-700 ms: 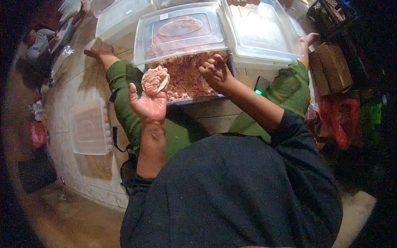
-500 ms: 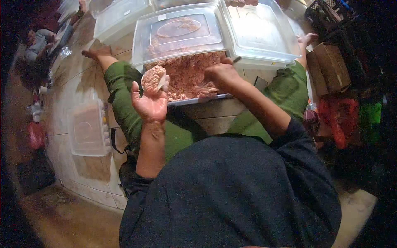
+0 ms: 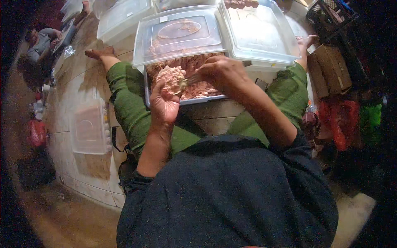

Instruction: The person scoops ground meat from a container with a fork and shapes it into balls by hand, then places them onto the lid of another container.

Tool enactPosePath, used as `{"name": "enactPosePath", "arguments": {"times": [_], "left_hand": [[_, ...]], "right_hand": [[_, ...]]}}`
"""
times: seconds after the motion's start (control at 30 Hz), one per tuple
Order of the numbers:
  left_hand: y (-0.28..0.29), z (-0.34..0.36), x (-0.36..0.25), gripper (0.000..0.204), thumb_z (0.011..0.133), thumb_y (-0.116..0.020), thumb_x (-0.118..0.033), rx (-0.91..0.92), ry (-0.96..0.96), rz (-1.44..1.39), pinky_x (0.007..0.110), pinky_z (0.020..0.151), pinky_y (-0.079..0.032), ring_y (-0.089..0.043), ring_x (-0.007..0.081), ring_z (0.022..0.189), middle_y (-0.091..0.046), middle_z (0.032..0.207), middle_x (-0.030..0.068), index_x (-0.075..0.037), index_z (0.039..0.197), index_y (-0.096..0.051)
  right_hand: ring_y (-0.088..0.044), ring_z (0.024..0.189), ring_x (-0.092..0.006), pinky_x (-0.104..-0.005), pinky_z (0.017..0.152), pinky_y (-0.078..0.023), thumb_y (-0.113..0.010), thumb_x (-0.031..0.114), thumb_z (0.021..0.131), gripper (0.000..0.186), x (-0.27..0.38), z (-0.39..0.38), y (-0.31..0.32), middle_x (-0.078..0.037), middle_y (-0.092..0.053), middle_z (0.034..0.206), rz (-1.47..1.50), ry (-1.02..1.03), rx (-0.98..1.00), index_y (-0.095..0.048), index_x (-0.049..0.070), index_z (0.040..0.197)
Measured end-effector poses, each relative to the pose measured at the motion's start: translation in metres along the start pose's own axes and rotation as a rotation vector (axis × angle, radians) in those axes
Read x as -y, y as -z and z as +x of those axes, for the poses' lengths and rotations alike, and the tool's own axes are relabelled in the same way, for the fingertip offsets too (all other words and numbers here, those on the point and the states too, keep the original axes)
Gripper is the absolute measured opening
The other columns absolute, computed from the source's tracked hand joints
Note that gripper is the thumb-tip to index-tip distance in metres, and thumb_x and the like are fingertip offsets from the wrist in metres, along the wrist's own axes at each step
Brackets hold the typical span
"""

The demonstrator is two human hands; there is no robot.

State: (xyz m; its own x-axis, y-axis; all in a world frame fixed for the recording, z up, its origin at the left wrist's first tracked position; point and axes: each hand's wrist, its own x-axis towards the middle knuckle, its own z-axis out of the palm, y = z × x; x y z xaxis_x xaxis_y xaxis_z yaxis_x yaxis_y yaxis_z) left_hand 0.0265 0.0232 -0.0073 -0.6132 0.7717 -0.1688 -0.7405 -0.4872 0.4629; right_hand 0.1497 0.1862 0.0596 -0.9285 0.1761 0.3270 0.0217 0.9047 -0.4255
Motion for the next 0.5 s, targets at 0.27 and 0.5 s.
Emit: {"name": "enactPosePath", "arguments": {"times": [0.27,0.5], "left_hand": [[-0.018,-0.003,-0.003,0.042,0.084,-0.05,-0.02,0.014,0.05,-0.076,0.041,0.093,-0.043,-0.054,0.0292,0.105,-0.055,0.115,0.0173,0.001,0.119,-0.046],[0.005,0.001,-0.01,0.036,0.082,-0.056,-0.017,-0.001,0.064,-0.059,0.037,0.082,-0.05,-0.058,0.0248,0.099,-0.059,0.109,0.0129,-0.001,0.114,-0.05]], "right_hand": [[-0.061,0.078,-0.0222,-0.0339,0.065,-0.049,-0.061,0.019,0.077,0.01,0.003,-0.002,-0.023,-0.005,-0.062,0.082,0.047,0.073,-0.024,-0.067,0.015,0.085],[-0.062,0.077,-0.0226,-0.0335,0.062,-0.05,-0.062,0.019,0.077,0.012,0.017,0.003,0.002,-0.004,-0.063,0.084,-0.252,0.0,-0.088,-0.067,0.017,0.087]]}}
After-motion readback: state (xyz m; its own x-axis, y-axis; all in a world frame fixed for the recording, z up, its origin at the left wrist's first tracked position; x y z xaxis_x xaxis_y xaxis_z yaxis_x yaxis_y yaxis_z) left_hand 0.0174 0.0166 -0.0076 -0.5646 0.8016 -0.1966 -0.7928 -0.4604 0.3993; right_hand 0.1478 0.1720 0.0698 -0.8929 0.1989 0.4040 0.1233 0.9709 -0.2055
